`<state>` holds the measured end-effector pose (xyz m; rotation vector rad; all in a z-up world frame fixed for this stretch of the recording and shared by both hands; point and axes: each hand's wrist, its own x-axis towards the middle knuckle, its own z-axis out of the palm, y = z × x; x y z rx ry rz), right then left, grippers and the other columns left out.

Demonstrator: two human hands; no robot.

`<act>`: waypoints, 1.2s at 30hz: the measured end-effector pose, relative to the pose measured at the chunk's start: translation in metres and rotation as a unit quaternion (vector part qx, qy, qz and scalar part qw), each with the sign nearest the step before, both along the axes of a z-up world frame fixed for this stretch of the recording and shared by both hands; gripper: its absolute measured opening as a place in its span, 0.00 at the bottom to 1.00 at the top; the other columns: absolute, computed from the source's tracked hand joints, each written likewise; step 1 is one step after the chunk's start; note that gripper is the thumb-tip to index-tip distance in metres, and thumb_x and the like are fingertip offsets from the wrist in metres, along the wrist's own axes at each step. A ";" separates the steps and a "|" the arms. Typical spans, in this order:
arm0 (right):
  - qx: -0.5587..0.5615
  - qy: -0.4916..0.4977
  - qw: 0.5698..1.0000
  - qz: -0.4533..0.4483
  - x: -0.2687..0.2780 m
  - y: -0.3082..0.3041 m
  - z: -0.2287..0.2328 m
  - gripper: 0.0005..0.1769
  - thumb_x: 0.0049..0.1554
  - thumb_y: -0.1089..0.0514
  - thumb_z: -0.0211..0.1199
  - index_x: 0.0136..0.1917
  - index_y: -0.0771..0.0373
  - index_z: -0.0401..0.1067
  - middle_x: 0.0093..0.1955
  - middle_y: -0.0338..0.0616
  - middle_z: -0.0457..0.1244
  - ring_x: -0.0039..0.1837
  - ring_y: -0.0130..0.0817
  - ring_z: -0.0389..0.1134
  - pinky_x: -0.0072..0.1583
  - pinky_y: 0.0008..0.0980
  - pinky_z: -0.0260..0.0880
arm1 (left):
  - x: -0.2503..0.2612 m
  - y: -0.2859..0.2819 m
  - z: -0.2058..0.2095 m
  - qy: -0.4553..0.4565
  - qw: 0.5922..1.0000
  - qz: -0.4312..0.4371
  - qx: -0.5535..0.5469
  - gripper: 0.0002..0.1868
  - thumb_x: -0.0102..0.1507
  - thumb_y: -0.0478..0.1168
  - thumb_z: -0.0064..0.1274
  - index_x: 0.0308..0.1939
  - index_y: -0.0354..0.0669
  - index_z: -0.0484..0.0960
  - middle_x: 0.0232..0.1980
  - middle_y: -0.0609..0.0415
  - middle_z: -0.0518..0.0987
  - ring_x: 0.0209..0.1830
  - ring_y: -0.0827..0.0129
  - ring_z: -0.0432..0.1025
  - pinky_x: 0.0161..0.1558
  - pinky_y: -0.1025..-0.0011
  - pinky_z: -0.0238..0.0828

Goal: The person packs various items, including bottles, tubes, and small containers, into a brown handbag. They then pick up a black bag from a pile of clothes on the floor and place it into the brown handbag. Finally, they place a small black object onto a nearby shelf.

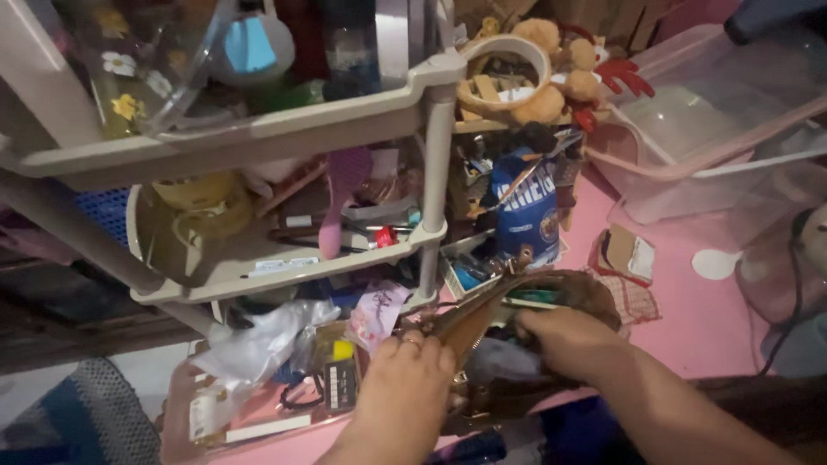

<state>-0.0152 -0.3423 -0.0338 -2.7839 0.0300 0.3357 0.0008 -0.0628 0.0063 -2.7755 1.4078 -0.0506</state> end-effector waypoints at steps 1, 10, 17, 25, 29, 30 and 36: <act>-0.010 -0.023 0.999 0.025 -0.003 0.007 0.001 0.09 0.59 0.54 0.56 0.52 0.51 0.73 0.49 0.45 0.70 0.53 0.44 0.72 0.55 0.41 0.70 | -0.001 0.001 0.002 0.000 1.000 -0.001 0.025 0.26 0.59 0.54 0.58 0.50 0.37 0.77 0.48 0.48 0.75 0.55 0.53 0.67 0.51 0.58 0.60; -0.131 0.035 0.991 0.023 0.000 0.057 0.050 0.16 0.48 0.56 0.66 0.52 0.50 0.79 0.56 0.42 0.63 0.59 0.43 0.69 0.61 0.42 0.69 | 0.012 -0.004 -0.001 -0.103 0.966 -0.102 0.213 0.25 0.65 0.51 0.47 0.55 0.34 0.82 0.56 0.41 0.76 0.63 0.49 0.63 0.58 0.56 0.54; 0.000 -0.075 0.986 0.146 0.013 0.063 0.018 0.15 0.48 0.64 0.61 0.49 0.58 0.78 0.55 0.46 0.66 0.60 0.47 0.68 0.59 0.41 0.69 | 0.025 0.002 -0.005 -0.067 0.976 -0.094 0.184 0.18 0.64 0.44 0.47 0.52 0.41 0.85 0.55 0.49 0.79 0.63 0.56 0.66 0.59 0.59 0.56; 0.265 0.174 0.940 0.125 0.029 0.062 0.006 0.15 0.58 0.51 0.61 0.47 0.64 0.79 0.43 0.44 0.73 0.48 0.33 0.71 0.55 0.32 0.70 | 0.023 0.014 0.009 -0.026 0.982 -0.117 0.148 0.14 0.63 0.45 0.49 0.47 0.48 0.86 0.50 0.54 0.79 0.61 0.58 0.66 0.59 0.60 0.55; 0.181 0.107 0.972 0.107 0.019 0.075 0.024 0.15 0.54 0.49 0.64 0.46 0.62 0.79 0.42 0.43 0.71 0.47 0.34 0.72 0.52 0.35 0.71 | 0.021 0.015 0.010 -0.035 0.988 -0.088 0.124 0.18 0.65 0.51 0.46 0.47 0.48 0.85 0.50 0.54 0.79 0.60 0.58 0.66 0.58 0.56 0.55; 0.156 0.099 0.979 0.086 0.015 0.079 0.028 0.14 0.52 0.49 0.64 0.46 0.60 0.78 0.41 0.44 0.71 0.46 0.36 0.73 0.51 0.36 0.72 | 0.020 0.015 0.010 -0.027 0.990 -0.069 0.116 0.20 0.67 0.55 0.45 0.48 0.47 0.85 0.50 0.53 0.79 0.59 0.58 0.66 0.57 0.54 0.54; 0.005 -0.048 0.991 0.123 -0.002 0.101 0.048 0.10 0.57 0.52 0.59 0.44 0.59 0.76 0.45 0.49 0.69 0.50 0.51 0.71 0.51 0.48 0.70 | 0.021 -0.007 0.017 0.038 0.987 0.022 0.157 0.32 0.67 0.67 0.44 0.50 0.44 0.84 0.50 0.50 0.79 0.57 0.57 0.69 0.57 0.55 0.55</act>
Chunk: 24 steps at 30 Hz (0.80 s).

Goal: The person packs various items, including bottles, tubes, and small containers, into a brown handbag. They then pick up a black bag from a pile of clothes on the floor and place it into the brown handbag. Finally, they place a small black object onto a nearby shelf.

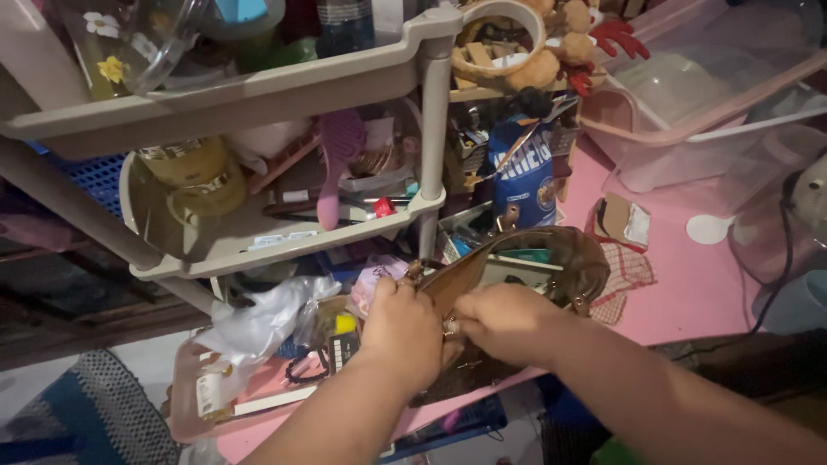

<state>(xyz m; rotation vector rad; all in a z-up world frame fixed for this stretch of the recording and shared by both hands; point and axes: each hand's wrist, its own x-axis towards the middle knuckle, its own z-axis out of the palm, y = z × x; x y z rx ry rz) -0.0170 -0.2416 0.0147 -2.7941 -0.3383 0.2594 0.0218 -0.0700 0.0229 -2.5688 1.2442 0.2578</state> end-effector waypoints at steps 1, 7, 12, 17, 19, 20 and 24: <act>-0.012 -0.037 0.999 0.020 -0.002 0.003 0.002 0.10 0.56 0.52 0.59 0.43 0.60 0.74 0.46 0.50 0.69 0.51 0.53 0.70 0.51 0.50 0.69 | 0.001 -0.001 0.001 -0.002 1.000 -0.005 -0.008 0.32 0.66 0.67 0.45 0.50 0.43 0.84 0.50 0.50 0.80 0.57 0.57 0.69 0.56 0.55 0.55; -0.031 -0.079 0.996 0.011 -0.021 0.012 0.008 0.13 0.58 0.50 0.57 0.42 0.62 0.70 0.45 0.50 0.67 0.47 0.52 0.71 0.48 0.48 0.71 | 0.002 0.012 -0.003 0.004 0.994 -0.027 -0.103 0.25 0.63 0.63 0.51 0.42 0.45 0.87 0.45 0.54 0.81 0.55 0.59 0.70 0.57 0.56 0.57; -0.017 -0.082 0.995 -0.047 -0.018 0.002 0.011 0.12 0.58 0.50 0.57 0.41 0.60 0.70 0.45 0.48 0.66 0.49 0.53 0.69 0.49 0.50 0.69 | 0.005 0.013 -0.008 0.006 0.989 -0.057 -0.134 0.19 0.63 0.58 0.52 0.36 0.49 0.88 0.40 0.56 0.82 0.53 0.59 0.71 0.55 0.55 0.58; -0.023 -0.038 0.996 -0.074 -0.011 -0.015 0.015 0.15 0.57 0.45 0.60 0.40 0.59 0.71 0.45 0.46 0.66 0.50 0.51 0.68 0.51 0.49 0.68 | 0.008 0.012 -0.006 0.006 0.990 -0.075 -0.122 0.18 0.64 0.55 0.51 0.34 0.49 0.88 0.39 0.55 0.82 0.51 0.59 0.72 0.54 0.58 0.59; -0.010 -0.054 0.998 -0.043 -0.010 -0.022 0.016 0.18 0.57 0.43 0.60 0.39 0.60 0.71 0.44 0.47 0.65 0.49 0.51 0.68 0.50 0.48 0.68 | 0.007 0.012 -0.006 0.009 0.989 -0.082 -0.124 0.17 0.65 0.54 0.50 0.34 0.49 0.88 0.38 0.55 0.82 0.50 0.59 0.72 0.54 0.58 0.59; -0.009 -0.031 0.998 -0.052 -0.010 -0.025 0.016 0.18 0.57 0.43 0.61 0.39 0.60 0.71 0.43 0.47 0.66 0.49 0.50 0.68 0.50 0.47 0.68 | 0.006 0.011 -0.007 0.014 0.989 -0.084 -0.124 0.17 0.65 0.54 0.49 0.34 0.50 0.88 0.38 0.56 0.82 0.50 0.59 0.72 0.54 0.57 0.59; 0.013 0.032 0.997 -0.074 -0.004 -0.035 0.011 0.18 0.58 0.42 0.61 0.41 0.59 0.74 0.43 0.46 0.67 0.49 0.47 0.69 0.51 0.44 0.68 | 0.007 0.011 -0.010 0.025 0.987 -0.083 -0.136 0.18 0.66 0.54 0.48 0.34 0.50 0.88 0.37 0.56 0.82 0.49 0.60 0.71 0.54 0.57 0.59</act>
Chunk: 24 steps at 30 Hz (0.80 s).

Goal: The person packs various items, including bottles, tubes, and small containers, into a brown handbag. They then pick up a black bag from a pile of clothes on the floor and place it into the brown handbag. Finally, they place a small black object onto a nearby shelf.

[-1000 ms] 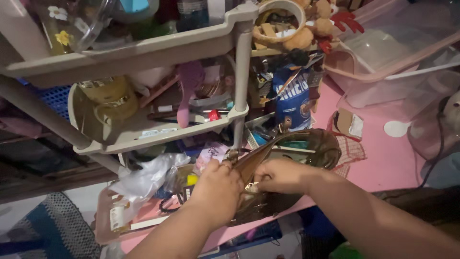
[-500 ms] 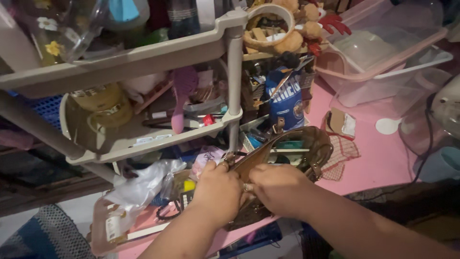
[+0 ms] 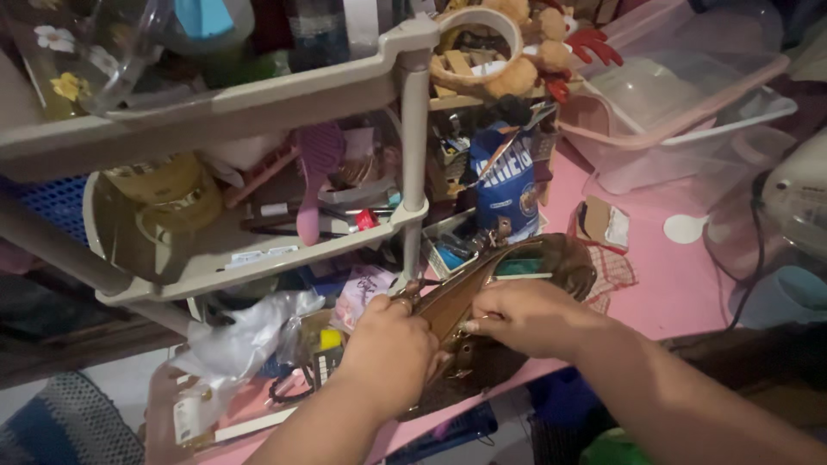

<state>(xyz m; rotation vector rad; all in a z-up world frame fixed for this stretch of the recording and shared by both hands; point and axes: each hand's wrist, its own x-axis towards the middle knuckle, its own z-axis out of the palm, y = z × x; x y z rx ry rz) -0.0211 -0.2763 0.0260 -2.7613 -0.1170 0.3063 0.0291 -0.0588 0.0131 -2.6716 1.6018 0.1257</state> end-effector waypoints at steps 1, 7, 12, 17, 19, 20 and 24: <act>0.012 0.007 1.000 -0.005 0.001 -0.002 -0.003 0.18 0.58 0.42 0.61 0.42 0.58 0.75 0.44 0.45 0.67 0.49 0.46 0.69 0.51 0.43 0.68 | 0.001 0.000 0.000 -0.005 1.000 0.003 0.007 0.18 0.66 0.54 0.49 0.34 0.50 0.88 0.38 0.56 0.82 0.49 0.60 0.71 0.54 0.57 0.59; 0.276 0.124 0.945 0.122 0.008 -0.018 -0.032 0.19 0.58 0.49 0.60 0.60 0.57 0.74 0.57 0.47 0.70 0.60 0.39 0.70 0.61 0.37 0.68 | 0.003 0.005 -0.004 -0.017 1.000 -0.004 0.006 0.17 0.65 0.53 0.49 0.34 0.49 0.87 0.38 0.55 0.81 0.49 0.59 0.72 0.52 0.56 0.59; 0.157 0.165 0.969 0.098 0.019 -0.029 -0.034 0.22 0.55 0.46 0.62 0.59 0.56 0.78 0.54 0.47 0.71 0.58 0.39 0.71 0.60 0.36 0.68 | 0.000 0.006 -0.008 -0.006 1.000 -0.010 -0.028 0.16 0.65 0.53 0.50 0.34 0.49 0.87 0.38 0.55 0.82 0.48 0.59 0.72 0.52 0.57 0.60; 0.058 0.082 0.984 0.147 0.016 -0.015 -0.001 0.20 0.50 0.42 0.69 0.44 0.60 0.78 0.42 0.45 0.70 0.51 0.44 0.71 0.53 0.41 0.69 | 0.000 0.006 -0.005 -0.022 1.000 -0.009 -0.013 0.18 0.66 0.53 0.49 0.33 0.49 0.87 0.38 0.55 0.82 0.50 0.58 0.71 0.53 0.56 0.59; -0.012 -0.012 0.978 0.208 0.015 -0.007 0.013 0.22 0.48 0.41 0.72 0.36 0.62 0.76 0.38 0.47 0.68 0.49 0.48 0.67 0.51 0.44 0.66 | 0.000 0.005 -0.005 -0.022 1.000 -0.004 -0.004 0.18 0.66 0.53 0.48 0.33 0.49 0.87 0.38 0.55 0.82 0.50 0.58 0.71 0.54 0.56 0.58; -0.008 -0.023 0.977 0.211 0.011 -0.002 0.019 0.21 0.47 0.42 0.72 0.35 0.62 0.75 0.38 0.47 0.67 0.49 0.48 0.67 0.51 0.44 0.67 | 0.000 0.005 -0.004 -0.024 1.000 -0.002 0.000 0.17 0.65 0.53 0.48 0.33 0.49 0.87 0.38 0.55 0.82 0.51 0.59 0.71 0.54 0.56 0.58; -0.047 -0.030 0.975 0.216 -0.014 0.016 0.037 0.18 0.47 0.45 0.73 0.35 0.61 0.74 0.40 0.47 0.66 0.50 0.49 0.67 0.51 0.47 0.67 | 0.004 0.006 -0.001 -0.019 1.000 0.011 0.018 0.17 0.66 0.53 0.48 0.35 0.49 0.87 0.40 0.55 0.82 0.51 0.59 0.71 0.53 0.55 0.58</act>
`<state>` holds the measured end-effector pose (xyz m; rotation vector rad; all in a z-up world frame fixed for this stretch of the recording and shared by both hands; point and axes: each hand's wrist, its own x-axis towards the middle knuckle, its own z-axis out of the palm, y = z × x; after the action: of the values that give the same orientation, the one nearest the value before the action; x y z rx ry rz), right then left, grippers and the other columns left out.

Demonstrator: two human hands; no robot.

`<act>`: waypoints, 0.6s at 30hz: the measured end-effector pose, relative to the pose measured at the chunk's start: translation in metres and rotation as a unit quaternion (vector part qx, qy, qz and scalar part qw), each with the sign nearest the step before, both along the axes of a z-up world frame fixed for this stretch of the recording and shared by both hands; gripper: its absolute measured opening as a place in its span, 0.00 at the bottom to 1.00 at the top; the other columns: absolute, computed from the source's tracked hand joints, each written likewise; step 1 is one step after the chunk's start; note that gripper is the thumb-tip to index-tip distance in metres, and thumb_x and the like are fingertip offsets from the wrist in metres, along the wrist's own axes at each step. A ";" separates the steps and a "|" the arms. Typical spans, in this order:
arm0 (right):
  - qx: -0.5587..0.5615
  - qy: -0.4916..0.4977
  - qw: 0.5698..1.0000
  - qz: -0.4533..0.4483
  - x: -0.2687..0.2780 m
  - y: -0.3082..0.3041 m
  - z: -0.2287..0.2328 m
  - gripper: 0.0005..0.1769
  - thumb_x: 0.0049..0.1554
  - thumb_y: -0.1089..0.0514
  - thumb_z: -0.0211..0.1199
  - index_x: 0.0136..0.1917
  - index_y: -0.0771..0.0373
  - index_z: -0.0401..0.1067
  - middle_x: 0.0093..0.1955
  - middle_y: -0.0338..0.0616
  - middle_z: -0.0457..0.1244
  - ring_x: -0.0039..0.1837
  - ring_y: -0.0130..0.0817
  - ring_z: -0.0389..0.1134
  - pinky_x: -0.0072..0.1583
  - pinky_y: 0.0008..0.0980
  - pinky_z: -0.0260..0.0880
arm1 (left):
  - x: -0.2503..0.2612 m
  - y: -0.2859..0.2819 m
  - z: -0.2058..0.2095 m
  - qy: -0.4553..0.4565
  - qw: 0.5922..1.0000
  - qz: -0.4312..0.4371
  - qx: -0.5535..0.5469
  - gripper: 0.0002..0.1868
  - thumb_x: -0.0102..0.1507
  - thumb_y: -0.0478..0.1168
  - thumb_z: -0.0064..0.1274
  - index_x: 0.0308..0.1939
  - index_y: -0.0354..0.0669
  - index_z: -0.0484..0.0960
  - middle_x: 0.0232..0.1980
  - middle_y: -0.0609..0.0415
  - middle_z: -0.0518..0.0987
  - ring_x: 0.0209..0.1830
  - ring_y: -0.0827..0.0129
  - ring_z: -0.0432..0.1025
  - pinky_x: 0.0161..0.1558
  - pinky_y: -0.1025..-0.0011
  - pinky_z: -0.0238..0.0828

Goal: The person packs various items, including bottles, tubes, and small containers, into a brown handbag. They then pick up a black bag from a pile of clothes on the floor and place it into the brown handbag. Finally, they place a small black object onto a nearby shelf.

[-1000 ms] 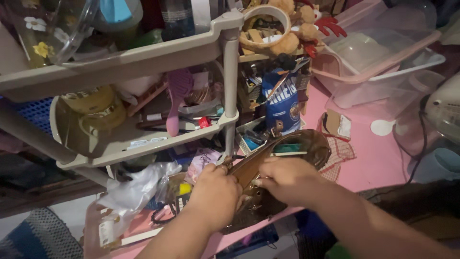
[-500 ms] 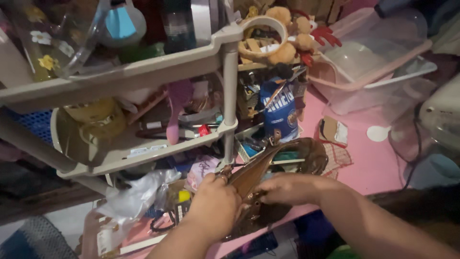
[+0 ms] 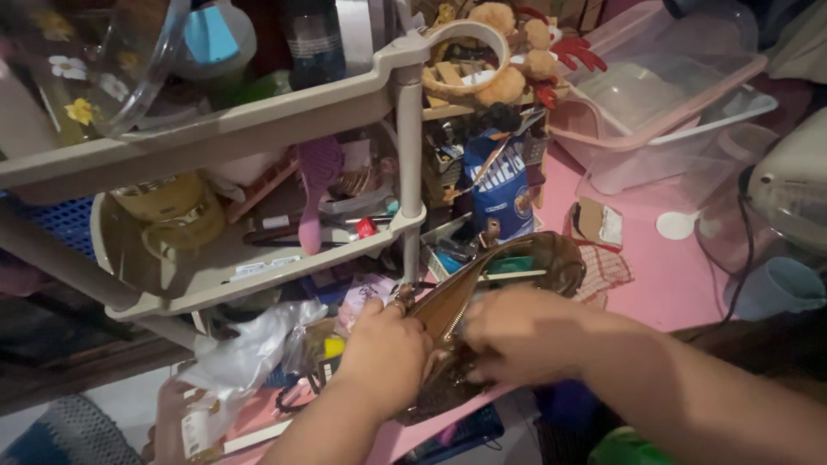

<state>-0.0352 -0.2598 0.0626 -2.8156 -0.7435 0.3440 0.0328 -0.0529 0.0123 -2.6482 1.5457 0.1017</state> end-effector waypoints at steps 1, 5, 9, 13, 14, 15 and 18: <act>-0.023 0.004 1.000 -0.002 -0.008 0.005 0.000 0.17 0.48 0.45 0.73 0.36 0.60 0.75 0.41 0.47 0.66 0.50 0.50 0.67 0.52 0.48 0.66 | -0.001 0.000 0.000 -0.004 1.000 -0.005 -0.008 0.16 0.65 0.52 0.48 0.35 0.49 0.87 0.40 0.55 0.82 0.51 0.59 0.71 0.53 0.56 0.58; 0.038 -0.091 0.994 0.038 -0.031 0.004 0.001 0.11 0.40 0.55 0.71 0.37 0.59 0.75 0.40 0.44 0.68 0.48 0.46 0.70 0.53 0.46 0.66 | -0.001 0.001 0.001 0.000 0.999 -0.006 -0.041 0.18 0.65 0.54 0.48 0.34 0.49 0.88 0.39 0.55 0.82 0.50 0.59 0.71 0.54 0.56 0.58; 0.013 -0.131 0.990 -0.052 -0.008 -0.019 -0.012 0.17 0.41 0.62 0.66 0.47 0.58 0.77 0.46 0.44 0.69 0.51 0.46 0.71 0.53 0.46 0.67 | -0.002 0.001 -0.001 0.011 0.999 -0.008 -0.038 0.20 0.66 0.55 0.48 0.34 0.49 0.88 0.39 0.56 0.81 0.51 0.59 0.71 0.54 0.56 0.58; -0.082 -0.279 0.941 -0.176 0.006 -0.028 -0.030 0.16 0.37 0.58 0.67 0.43 0.59 0.76 0.43 0.48 0.68 0.50 0.51 0.70 0.49 0.47 0.69 | -0.003 0.001 -0.001 -0.004 0.999 -0.011 -0.046 0.19 0.65 0.54 0.48 0.33 0.48 0.88 0.38 0.55 0.81 0.50 0.59 0.71 0.54 0.56 0.58; -0.119 -0.217 0.941 -0.229 0.007 -0.029 -0.031 0.13 0.42 0.54 0.67 0.43 0.58 0.76 0.45 0.47 0.68 0.50 0.49 0.70 0.50 0.47 0.70 | -0.003 0.000 -0.001 -0.010 0.998 -0.015 -0.053 0.19 0.64 0.54 0.49 0.33 0.48 0.88 0.38 0.55 0.81 0.50 0.59 0.71 0.54 0.56 0.58; -0.155 -0.155 0.935 -0.279 0.007 -0.025 -0.030 0.11 0.46 0.51 0.66 0.43 0.56 0.77 0.46 0.47 0.68 0.51 0.48 0.71 0.52 0.47 0.71 | -0.002 0.001 0.000 -0.017 0.998 -0.017 -0.060 0.18 0.64 0.54 0.49 0.33 0.48 0.88 0.37 0.56 0.81 0.49 0.59 0.71 0.53 0.56 0.58; -0.168 -0.153 0.923 -0.310 0.003 -0.012 -0.015 0.11 0.53 0.47 0.63 0.41 0.55 0.76 0.44 0.47 0.69 0.48 0.48 0.72 0.49 0.49 0.72 | 0.001 0.001 -0.001 -0.005 1.000 0.000 -0.014 0.20 0.67 0.54 0.47 0.35 0.48 0.88 0.38 0.55 0.81 0.49 0.59 0.71 0.53 0.56 0.59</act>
<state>-0.0319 -0.2716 0.0474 -3.2661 0.2191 -0.0930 0.0333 -0.0523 0.0118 -2.6666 1.5554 0.0671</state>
